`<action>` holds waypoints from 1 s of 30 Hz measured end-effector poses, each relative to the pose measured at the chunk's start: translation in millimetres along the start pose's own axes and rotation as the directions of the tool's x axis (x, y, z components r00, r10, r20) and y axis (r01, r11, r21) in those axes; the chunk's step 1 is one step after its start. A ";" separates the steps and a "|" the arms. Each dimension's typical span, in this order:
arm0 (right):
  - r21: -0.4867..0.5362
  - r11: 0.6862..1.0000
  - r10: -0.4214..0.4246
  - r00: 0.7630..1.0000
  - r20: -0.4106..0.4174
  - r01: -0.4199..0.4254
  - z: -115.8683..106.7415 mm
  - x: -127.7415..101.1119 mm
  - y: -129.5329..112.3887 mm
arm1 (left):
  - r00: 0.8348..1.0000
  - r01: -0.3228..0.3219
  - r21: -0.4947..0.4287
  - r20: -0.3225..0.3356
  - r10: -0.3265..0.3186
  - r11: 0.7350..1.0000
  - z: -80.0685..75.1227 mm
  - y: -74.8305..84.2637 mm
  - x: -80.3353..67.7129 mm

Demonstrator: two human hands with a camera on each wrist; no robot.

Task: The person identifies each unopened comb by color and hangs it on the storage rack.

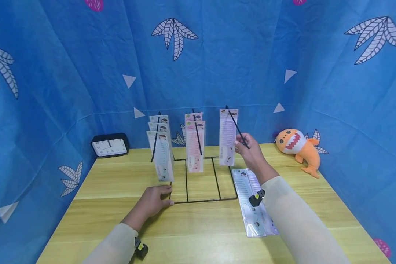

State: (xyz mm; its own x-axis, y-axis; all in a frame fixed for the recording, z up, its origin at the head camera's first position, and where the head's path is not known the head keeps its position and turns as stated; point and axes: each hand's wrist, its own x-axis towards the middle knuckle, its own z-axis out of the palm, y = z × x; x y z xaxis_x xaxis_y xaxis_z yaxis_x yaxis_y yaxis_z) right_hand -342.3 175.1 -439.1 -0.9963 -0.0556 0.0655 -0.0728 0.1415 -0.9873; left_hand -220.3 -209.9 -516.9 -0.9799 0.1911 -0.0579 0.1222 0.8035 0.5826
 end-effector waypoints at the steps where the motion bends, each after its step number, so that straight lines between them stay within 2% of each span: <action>1: -0.002 1.000 0.002 1.000 0.000 -0.002 0.2 0.0 -0.3 | 1.000 0.000 0.001 -0.001 0.000 1.000 -0.1 0.1 -0.1; 9: -0.003 1.000 0.012 1.000 -0.001 -0.012 1.4 0.4 -0.7 | 1.000 0.011 -0.004 -0.002 -0.011 1.000 0.8 -0.4 -0.6; 16: 0.030 0.999 -0.021 1.000 -0.008 0.022 2.8 1.6 2.0 | 1.000 0.012 -0.002 0.000 -0.012 1.000 0.7 -1.2 -0.6; 24: 0.012 0.999 -0.046 0.999 -0.015 0.046 0.3 -1.6 5.6 | 1.000 0.019 -0.007 -0.005 -0.019 1.000 0.8 -1.1 0.5; 28: -0.150 0.988 -0.028 1.000 -0.005 0.027 -11.2 -13.3 7.7 | 1.000 0.012 -0.010 -0.001 -0.012 1.000 0.9 -0.7 0.4; 30: -0.290 0.957 -0.019 1.000 0.003 0.019 -19.3 -21.7 9.6 | 1.000 0.008 -0.008 -0.003 -0.008 1.000 0.7 -1.2 0.3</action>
State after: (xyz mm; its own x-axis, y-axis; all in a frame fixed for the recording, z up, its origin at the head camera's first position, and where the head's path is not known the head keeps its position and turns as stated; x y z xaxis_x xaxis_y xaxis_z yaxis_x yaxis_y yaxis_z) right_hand -322.2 196.8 -447.2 -0.9946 -0.0613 0.0837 -0.1018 0.4206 -0.9015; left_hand -220.6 -210.4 -518.2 -0.9813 0.1832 -0.0598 0.1135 0.8004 0.5887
